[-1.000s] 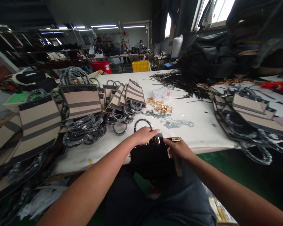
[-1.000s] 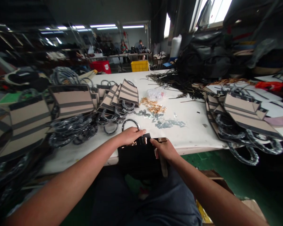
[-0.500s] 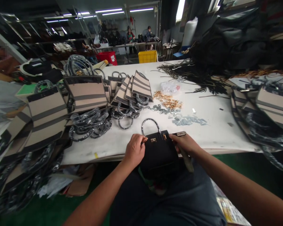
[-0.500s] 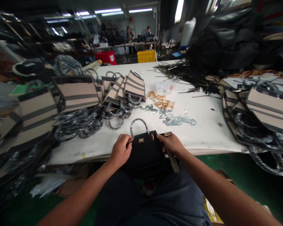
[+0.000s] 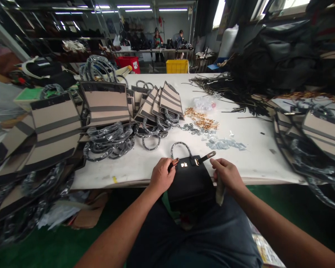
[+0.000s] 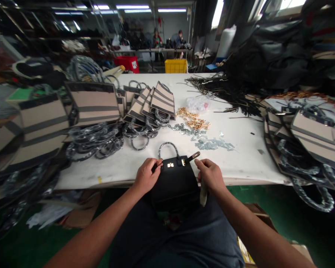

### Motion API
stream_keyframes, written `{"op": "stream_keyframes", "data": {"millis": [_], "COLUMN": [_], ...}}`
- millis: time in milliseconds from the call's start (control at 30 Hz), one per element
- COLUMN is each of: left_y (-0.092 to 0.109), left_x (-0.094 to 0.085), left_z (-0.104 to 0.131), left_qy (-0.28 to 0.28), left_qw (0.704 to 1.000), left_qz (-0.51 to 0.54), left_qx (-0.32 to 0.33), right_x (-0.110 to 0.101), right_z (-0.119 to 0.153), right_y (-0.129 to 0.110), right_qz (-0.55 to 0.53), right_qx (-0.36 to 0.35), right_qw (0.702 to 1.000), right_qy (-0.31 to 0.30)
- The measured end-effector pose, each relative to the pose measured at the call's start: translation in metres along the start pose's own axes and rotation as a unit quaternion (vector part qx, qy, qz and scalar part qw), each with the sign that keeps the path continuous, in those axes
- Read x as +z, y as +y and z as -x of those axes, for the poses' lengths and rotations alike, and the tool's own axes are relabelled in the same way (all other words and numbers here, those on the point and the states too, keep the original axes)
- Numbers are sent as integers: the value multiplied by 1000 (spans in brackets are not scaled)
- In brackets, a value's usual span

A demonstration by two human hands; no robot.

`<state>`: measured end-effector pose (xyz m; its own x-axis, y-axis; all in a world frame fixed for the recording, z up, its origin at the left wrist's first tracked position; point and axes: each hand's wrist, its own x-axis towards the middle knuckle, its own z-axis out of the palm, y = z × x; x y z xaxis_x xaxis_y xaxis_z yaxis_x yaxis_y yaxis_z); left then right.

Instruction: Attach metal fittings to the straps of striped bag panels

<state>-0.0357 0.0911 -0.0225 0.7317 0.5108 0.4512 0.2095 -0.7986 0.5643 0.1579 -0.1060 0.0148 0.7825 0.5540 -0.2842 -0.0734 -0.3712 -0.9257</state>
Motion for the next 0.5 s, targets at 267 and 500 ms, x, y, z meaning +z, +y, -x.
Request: {"op": "stream_keyframes", "data": {"millis": [267,500], "left_y": [4,2], "left_x": [-4,-3], "left_z": [2,-2], "left_qy": [-45,-69], "left_qw": [993,991], "left_qz": [-30,-57], "left_qx": [103,103], "right_x": [8,24], "right_z": [76,122], "right_y": [35,76], "right_qz": [-218,-159], "right_qx": [110,126], "right_qw": [964,947], "right_qy": [-103,-250]}}
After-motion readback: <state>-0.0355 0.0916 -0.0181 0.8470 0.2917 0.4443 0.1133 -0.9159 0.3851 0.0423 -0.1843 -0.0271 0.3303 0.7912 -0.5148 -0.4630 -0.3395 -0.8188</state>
